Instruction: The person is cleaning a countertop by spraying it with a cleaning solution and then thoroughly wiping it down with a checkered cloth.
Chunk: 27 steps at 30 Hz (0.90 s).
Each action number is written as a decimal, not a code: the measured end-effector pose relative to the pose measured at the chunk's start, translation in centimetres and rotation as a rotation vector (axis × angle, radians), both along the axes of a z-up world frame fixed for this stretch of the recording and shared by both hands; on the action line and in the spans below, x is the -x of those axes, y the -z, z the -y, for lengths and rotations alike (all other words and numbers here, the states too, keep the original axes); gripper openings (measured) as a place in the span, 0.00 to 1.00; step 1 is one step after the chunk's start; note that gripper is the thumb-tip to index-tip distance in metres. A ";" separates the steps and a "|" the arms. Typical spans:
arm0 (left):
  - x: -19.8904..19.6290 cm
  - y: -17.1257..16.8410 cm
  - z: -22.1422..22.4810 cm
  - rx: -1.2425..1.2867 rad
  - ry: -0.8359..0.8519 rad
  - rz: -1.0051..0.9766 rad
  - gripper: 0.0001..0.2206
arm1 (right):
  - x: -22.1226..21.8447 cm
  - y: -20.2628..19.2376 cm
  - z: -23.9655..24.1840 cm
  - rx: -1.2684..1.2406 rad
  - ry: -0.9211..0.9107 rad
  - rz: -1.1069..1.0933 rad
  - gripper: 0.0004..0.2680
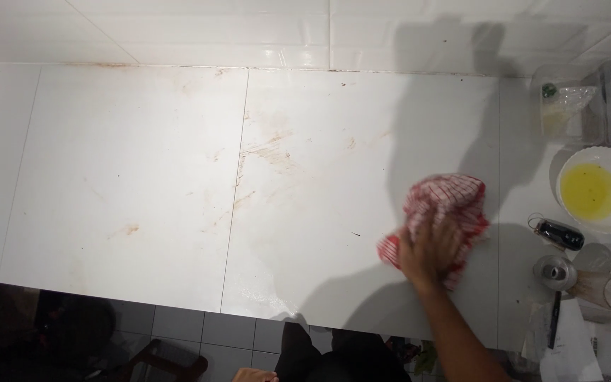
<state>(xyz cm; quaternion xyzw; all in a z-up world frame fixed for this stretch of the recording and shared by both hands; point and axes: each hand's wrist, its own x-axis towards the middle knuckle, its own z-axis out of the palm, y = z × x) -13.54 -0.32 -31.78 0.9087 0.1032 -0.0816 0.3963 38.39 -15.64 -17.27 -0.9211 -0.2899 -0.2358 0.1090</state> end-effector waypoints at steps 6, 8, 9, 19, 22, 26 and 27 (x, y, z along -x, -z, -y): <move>-2.1 -4.9 -2.3 0.039 0.030 -0.435 0.16 | -8.7 -0.9 -22.2 0.040 0.203 -0.684 0.28; -1.5 -6.4 -2.9 0.000 -0.068 -0.342 0.14 | -7.5 -0.5 -27.1 0.333 -0.217 -0.705 0.26; -0.9 -6.9 -2.5 0.006 -0.064 -0.355 0.14 | -4.2 -0.6 -25.6 0.338 -0.214 -0.718 0.26; -3.6 -7.2 -2.3 -0.064 -0.472 0.231 0.04 | -5.6 4.7 -5.6 0.129 -0.275 -0.122 0.22; -3.1 -8.7 -1.1 -0.070 -0.583 0.375 0.03 | -7.2 9.8 -12.6 0.138 -0.163 -0.112 0.22; -8.9 -15.1 -1.3 0.007 -0.563 0.507 0.03 | 8.1 -3.2 -18.2 0.479 -0.506 -0.632 0.27; -7.8 -12.8 -1.9 0.032 -0.531 0.520 0.03 | 10.5 -2.2 -14.9 0.481 -0.464 -0.626 0.27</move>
